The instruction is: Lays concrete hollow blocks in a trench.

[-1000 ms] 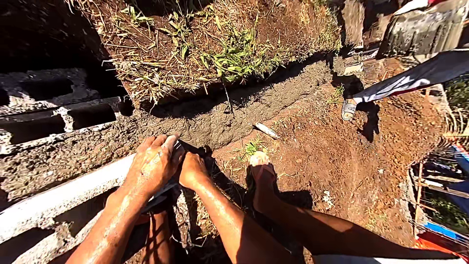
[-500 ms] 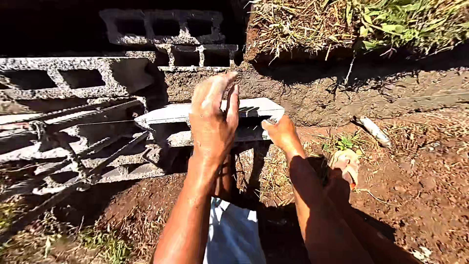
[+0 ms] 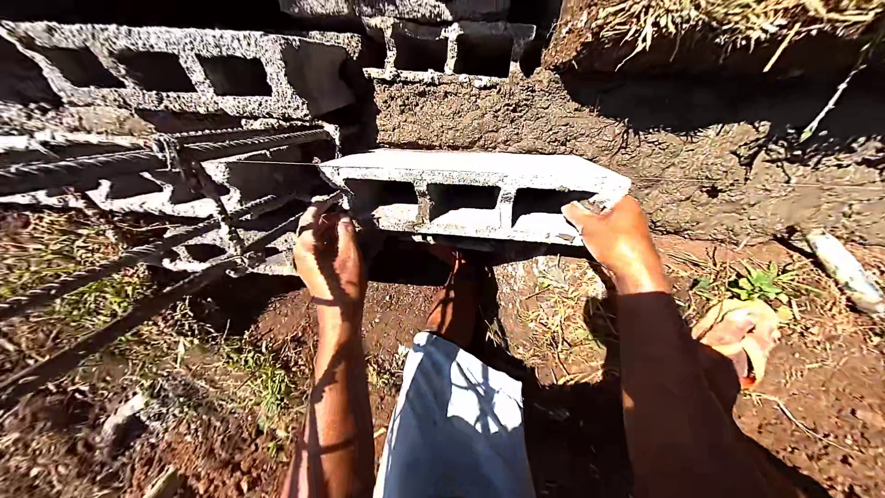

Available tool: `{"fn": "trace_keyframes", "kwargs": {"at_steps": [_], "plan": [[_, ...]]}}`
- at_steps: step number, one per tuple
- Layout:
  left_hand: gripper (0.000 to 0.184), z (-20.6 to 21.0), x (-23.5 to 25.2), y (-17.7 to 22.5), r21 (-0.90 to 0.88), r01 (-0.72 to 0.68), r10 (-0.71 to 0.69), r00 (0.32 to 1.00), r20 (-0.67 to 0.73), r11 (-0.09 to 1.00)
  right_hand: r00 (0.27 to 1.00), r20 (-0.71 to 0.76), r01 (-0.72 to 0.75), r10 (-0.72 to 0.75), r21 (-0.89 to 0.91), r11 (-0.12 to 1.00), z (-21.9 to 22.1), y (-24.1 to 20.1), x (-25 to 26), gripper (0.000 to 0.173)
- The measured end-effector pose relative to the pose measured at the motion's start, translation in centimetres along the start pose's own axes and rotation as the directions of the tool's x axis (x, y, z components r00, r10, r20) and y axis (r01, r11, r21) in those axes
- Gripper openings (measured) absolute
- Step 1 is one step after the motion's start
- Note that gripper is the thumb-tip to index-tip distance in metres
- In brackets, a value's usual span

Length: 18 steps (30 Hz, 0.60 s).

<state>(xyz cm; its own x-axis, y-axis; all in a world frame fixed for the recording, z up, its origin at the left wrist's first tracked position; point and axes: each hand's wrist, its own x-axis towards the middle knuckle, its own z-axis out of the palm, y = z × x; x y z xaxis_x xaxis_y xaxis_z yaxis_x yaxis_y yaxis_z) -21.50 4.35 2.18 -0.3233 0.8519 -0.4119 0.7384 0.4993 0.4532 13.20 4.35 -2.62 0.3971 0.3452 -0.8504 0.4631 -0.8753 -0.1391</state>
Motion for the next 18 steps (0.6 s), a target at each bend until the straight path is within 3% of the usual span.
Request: {"fn": "trace_keyframes", "kwargs": {"at_steps": [9, 13, 18], "plan": [[0.043, 0.4, 0.3, 1.3, 0.144, 0.066, -0.062, 0.997, -0.037, 0.987, 0.998, -0.012, 0.055, -0.055, 0.001, 0.999, 0.3, -0.9, -0.3, 0.053], [0.046, 0.8, -0.8, 1.4, 0.168, 0.04, -0.028, 0.997, -0.072, 0.985, 0.998, -0.011, 0.059, -0.059, 0.017, 0.998, 0.3, -0.8, -0.2, 0.055], [0.048, 1.5, 1.5, 1.5, 0.182, 0.041, -0.03, 0.998, -0.06, 0.983, 0.995, -0.01, 0.098, -0.097, 0.06, 0.993, 0.5, -0.7, 0.0, 0.055]]}}
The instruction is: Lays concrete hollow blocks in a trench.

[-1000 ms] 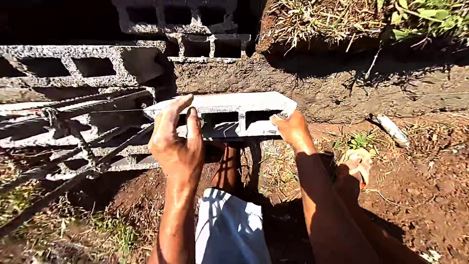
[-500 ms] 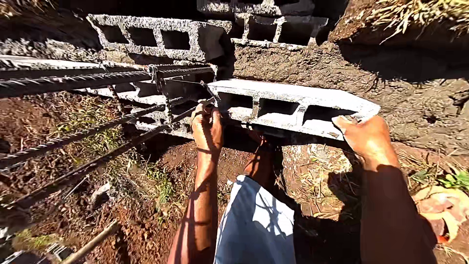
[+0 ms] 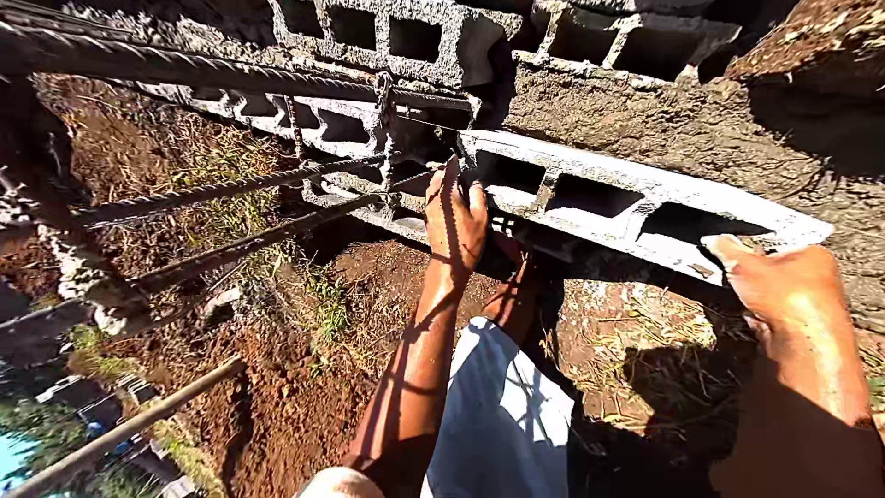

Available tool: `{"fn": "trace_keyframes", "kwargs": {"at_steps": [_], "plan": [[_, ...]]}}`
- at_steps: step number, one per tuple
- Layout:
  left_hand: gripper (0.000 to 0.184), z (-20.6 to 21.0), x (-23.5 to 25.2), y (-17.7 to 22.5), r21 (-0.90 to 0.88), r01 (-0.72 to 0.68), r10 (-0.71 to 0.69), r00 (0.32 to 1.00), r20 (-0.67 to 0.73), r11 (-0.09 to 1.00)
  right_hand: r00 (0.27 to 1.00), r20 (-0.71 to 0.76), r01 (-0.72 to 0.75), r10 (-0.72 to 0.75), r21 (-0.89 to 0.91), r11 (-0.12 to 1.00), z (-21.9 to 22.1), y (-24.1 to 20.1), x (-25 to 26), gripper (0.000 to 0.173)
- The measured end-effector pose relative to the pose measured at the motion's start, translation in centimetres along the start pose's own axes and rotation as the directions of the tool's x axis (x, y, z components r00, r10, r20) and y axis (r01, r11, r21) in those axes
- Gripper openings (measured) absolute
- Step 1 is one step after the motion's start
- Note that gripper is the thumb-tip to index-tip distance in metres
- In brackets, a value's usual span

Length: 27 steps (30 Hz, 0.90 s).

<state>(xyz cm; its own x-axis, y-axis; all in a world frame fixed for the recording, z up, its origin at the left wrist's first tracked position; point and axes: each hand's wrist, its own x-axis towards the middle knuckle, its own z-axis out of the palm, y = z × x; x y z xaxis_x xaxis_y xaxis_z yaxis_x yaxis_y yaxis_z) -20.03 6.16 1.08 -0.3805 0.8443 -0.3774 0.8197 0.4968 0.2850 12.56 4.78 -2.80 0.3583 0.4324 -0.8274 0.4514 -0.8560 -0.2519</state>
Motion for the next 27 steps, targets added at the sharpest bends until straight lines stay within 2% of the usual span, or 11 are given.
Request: {"fn": "trace_keyframes", "kwargs": {"at_steps": [4, 9, 12, 18, 22, 27], "plan": [[0.051, 0.1, 1.2, 0.0, -0.008, 0.087, -0.086, 0.99, 0.109, 0.996, 1.0, -0.017, 0.01, -0.01, 0.005, 1.0, 0.2, -0.2, -0.1, 0.058], [0.043, -0.8, 0.2, -0.1, -0.007, 0.012, -0.011, 0.99, 0.141, 1.0, 0.999, -0.032, -0.037, 0.037, 0.0, 0.999, 0.2, -0.3, -0.1, 0.061], [0.044, 0.1, 1.9, -0.3, 0.017, 0.056, -0.058, 0.99, 0.128, 0.998, 0.999, -0.013, -0.033, 0.033, -0.008, 0.999, 0.2, -0.2, -0.3, 0.06], [0.053, 0.9, 2.8, 0.1, -0.032, 0.058, -0.054, 0.994, 0.1, 0.998, 0.999, -0.025, -0.028, 0.029, 0.034, 0.999, 0.3, 1.3, 0.1, 0.059], [0.063, 1.5, 2.9, 0.1, -0.033, 0.075, -0.072, 0.994, 0.084, 0.997, 0.999, -0.046, -0.007, 0.01, 0.067, 0.998, 0.4, 0.3, -0.7, 0.057], [0.063, 1.9, 3.2, -0.5, -0.024, 0.04, -0.038, 0.996, 0.08, 0.999, 0.998, -0.062, -0.006, 0.013, 0.114, 0.993, 0.5, -0.3, -1.0, 0.057]]}}
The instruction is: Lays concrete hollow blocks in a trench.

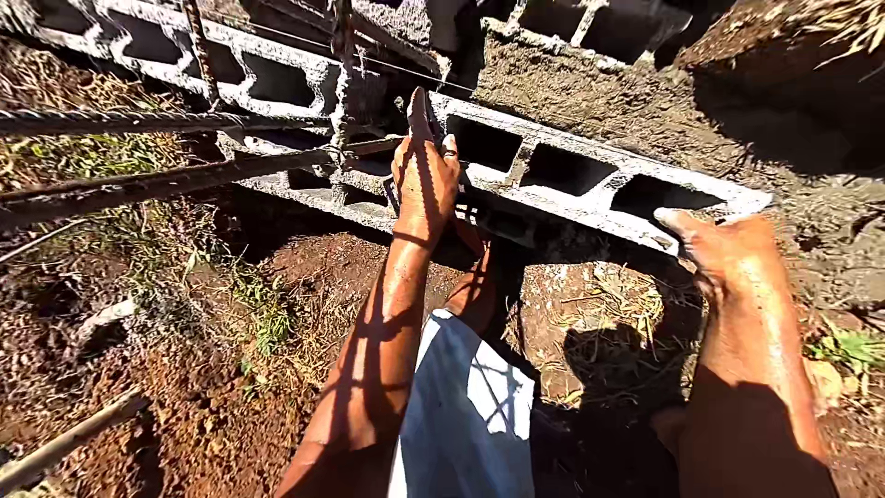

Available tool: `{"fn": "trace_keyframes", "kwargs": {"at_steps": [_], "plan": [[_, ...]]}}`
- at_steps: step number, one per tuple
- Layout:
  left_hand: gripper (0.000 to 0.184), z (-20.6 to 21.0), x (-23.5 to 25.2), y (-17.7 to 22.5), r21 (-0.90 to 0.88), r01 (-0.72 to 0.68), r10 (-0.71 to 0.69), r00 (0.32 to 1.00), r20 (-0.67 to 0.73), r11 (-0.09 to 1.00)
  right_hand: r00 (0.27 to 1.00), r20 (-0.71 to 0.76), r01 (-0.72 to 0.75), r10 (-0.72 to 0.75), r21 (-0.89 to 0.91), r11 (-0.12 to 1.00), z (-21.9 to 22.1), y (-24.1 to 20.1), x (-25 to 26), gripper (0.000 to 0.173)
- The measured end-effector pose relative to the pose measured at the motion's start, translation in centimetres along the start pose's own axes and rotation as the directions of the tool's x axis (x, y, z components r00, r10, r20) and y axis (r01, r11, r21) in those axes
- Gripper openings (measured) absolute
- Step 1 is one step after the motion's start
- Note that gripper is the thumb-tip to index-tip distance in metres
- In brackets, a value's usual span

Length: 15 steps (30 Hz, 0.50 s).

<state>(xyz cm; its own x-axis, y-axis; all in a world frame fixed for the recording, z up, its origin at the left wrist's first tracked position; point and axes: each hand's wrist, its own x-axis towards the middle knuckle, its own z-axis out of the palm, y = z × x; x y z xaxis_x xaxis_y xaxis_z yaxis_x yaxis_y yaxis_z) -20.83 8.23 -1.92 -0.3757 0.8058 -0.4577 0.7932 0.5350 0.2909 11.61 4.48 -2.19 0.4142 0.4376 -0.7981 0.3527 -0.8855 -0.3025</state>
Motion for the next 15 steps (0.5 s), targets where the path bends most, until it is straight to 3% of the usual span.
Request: {"fn": "trace_keyframes", "kwargs": {"at_steps": [3, 7, 15], "plan": [[0.062, -0.3, 0.4, -0.3, -0.112, -0.019, 0.019, 1.0, 0.003, 0.994, 1.0, -0.001, -0.018, 0.018, -0.015, 1.0, -0.2, 0.0, 0.3, 0.057], [0.046, -0.9, 1.3, -0.8, -0.386, -0.016, 0.0, 0.999, -0.042, 0.922, 1.0, -0.003, -0.017, 0.017, -0.015, 1.0, 0.1, 0.2, 0.6, 0.057], [0.042, 0.1, 2.9, 0.5, -0.368, 0.091, -0.16, 0.974, -0.161, 0.925, 1.0, -0.017, -0.02, 0.019, -0.032, 0.999, 0.2, 0.4, 0.7, 0.058]]}}
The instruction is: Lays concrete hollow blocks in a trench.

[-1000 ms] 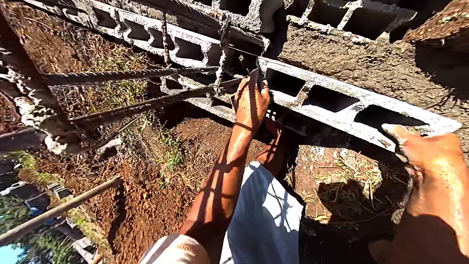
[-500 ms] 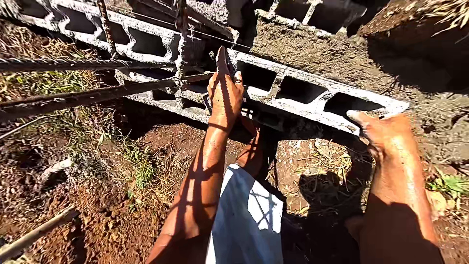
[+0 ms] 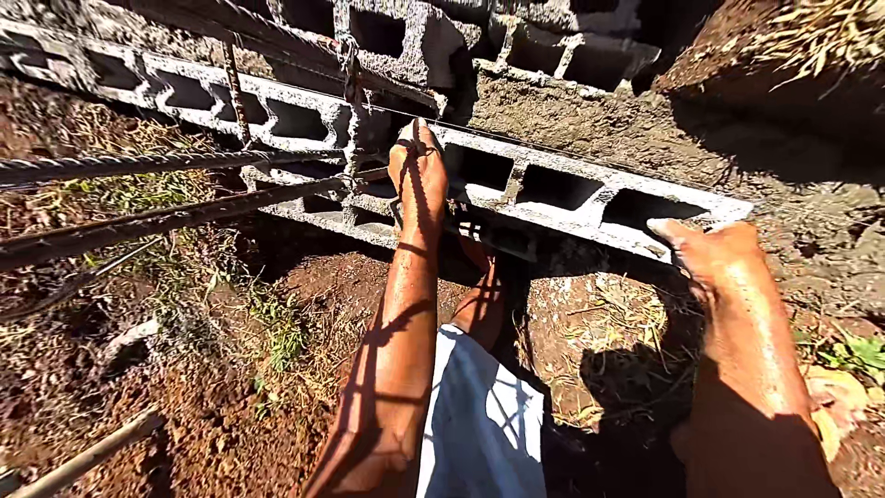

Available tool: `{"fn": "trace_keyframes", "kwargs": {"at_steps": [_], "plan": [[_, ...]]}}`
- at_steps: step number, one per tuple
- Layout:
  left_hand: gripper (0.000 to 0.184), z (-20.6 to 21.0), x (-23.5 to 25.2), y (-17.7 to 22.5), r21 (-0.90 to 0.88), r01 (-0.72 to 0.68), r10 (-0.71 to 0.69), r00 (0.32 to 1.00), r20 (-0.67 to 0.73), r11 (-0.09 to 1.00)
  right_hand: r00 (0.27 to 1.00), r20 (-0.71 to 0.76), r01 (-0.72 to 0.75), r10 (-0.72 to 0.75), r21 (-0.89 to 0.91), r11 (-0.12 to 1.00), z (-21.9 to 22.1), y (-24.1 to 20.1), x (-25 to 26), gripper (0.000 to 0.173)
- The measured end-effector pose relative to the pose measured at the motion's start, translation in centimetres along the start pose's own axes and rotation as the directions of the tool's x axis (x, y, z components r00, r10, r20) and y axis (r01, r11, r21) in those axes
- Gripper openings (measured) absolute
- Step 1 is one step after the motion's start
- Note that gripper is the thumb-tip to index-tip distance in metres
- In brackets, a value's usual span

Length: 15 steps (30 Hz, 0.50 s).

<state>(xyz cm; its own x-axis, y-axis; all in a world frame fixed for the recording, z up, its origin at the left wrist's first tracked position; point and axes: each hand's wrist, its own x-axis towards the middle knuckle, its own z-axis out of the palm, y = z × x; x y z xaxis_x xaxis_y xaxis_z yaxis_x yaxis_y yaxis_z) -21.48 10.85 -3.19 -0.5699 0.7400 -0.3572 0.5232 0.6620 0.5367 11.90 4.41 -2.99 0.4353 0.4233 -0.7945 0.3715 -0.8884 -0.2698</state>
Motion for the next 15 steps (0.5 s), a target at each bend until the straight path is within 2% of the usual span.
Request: {"fn": "trace_keyframes", "kwargs": {"at_steps": [5, 8, 11, 13, 14, 15], "plan": [[0.041, 0.3, 0.4, 0.4, 0.071, 0.041, -0.039, 0.999, -0.034, 0.997, 1.0, 0.009, 0.002, -0.001, -0.05, 0.999, -0.2, -0.5, -0.3, 0.059], [0.041, 0.6, 0.4, 0.2, 0.094, 0.02, -0.017, 0.999, -0.03, 0.995, 1.0, 0.011, -0.001, 0.001, -0.049, 0.999, -0.5, -0.5, -0.3, 0.055], [0.044, -0.6, 1.3, -1.1, 0.094, 0.024, -0.02, 0.999, -0.04, 0.995, 0.999, 0.029, -0.014, 0.013, 0.034, 0.999, 1.0, -1.4, -0.9, 0.054], [0.053, -1.0, 1.9, -1.7, 0.011, 0.098, -0.098, 0.994, 0.057, 0.995, 1.0, 0.013, -0.014, 0.012, 0.107, 0.994, 1.5, -1.0, -0.7, 0.052], [0.059, -0.6, 2.2, -1.9, -0.054, 0.178, -0.165, 0.968, 0.188, 0.983, 1.0, 0.008, -0.029, 0.028, 0.106, 0.994, 1.4, -0.6, -0.4, 0.05], [0.063, 0.7, 3.0, -1.7, -0.095, 0.265, -0.21, 0.898, 0.387, 0.96, 0.999, 0.007, -0.052, 0.052, 0.094, 0.994, 1.1, -0.3, 0.1, 0.049]]}}
